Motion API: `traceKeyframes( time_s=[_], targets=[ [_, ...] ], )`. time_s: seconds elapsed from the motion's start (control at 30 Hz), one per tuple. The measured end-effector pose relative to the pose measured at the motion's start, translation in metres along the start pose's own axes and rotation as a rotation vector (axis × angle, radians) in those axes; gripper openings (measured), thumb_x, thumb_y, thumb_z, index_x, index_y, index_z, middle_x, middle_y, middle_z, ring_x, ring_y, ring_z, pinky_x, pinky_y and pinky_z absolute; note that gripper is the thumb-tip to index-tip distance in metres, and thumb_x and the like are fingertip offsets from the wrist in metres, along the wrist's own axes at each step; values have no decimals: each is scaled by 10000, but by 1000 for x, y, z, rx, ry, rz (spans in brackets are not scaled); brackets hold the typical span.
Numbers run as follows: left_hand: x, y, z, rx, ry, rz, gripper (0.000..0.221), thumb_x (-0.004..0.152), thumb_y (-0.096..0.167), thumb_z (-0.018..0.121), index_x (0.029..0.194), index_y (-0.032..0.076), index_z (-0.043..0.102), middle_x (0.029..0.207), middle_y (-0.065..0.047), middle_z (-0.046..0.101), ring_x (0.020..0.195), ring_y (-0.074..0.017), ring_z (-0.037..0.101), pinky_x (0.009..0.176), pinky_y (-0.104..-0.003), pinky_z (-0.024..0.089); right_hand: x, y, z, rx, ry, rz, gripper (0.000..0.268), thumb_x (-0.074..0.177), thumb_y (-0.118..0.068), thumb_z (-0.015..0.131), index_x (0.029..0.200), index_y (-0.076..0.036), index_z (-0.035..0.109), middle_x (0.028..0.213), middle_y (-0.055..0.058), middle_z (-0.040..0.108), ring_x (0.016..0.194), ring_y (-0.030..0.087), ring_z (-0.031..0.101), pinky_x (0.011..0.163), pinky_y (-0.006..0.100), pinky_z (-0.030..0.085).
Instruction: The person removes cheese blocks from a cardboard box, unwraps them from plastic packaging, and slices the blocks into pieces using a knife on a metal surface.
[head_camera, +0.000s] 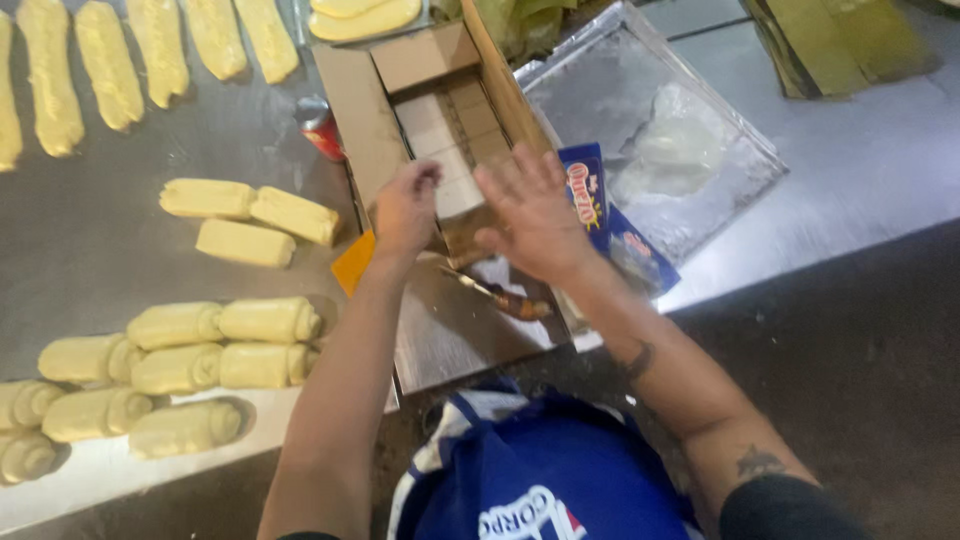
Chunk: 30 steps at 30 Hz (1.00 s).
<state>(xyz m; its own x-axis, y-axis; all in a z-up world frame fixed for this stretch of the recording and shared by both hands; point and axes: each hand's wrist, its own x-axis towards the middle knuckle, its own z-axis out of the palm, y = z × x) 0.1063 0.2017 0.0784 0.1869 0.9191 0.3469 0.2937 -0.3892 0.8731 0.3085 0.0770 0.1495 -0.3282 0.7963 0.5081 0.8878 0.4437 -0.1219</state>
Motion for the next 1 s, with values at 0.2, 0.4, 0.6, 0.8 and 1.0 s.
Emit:
traceKeyframes(
  time_s=[0.2,0.4,0.6,0.8,1.0],
  targets=[
    [36,-38,61,809,-649,-18,415,825,276,724,1146,19,669,1169,-207,635,1101,-367,627,932,-446,524,-30,-18,-12,73,-235,152,267,896,-247,756,1137,-144,706,1184,92,626,1309,289,531,1228,531,313],
    [17,-43,106,1067,-273,189,582,750,202,731,1292,41,591,1190,-166,543,1100,-354,536,959,-475,472,-81,-9,4,43,-25,142,418,860,-167,721,1275,-132,686,1352,107,604,1365,353,495,1177,547,308],
    [18,-49,101,908,-441,57,471,755,122,743,1200,73,598,1247,-179,531,1192,-369,515,1015,-492,440,-78,-13,-5,39,-21,172,351,911,-155,689,1261,-133,696,1357,103,618,1363,325,505,1199,519,311],
    [26,-26,95,872,-492,-13,452,749,248,791,1131,61,639,1040,-213,714,1023,-384,685,891,-498,545,-70,-18,-5,120,20,165,277,900,-147,683,1171,-113,726,1234,103,660,1266,329,555,1146,497,357],
    [44,53,29,806,-362,97,488,658,327,827,1060,101,667,1060,-157,720,1058,-343,674,892,-479,535,-87,-40,-8,84,169,59,263,949,-197,712,1170,-55,722,1227,163,654,1249,350,555,1098,487,420]
  ],
)
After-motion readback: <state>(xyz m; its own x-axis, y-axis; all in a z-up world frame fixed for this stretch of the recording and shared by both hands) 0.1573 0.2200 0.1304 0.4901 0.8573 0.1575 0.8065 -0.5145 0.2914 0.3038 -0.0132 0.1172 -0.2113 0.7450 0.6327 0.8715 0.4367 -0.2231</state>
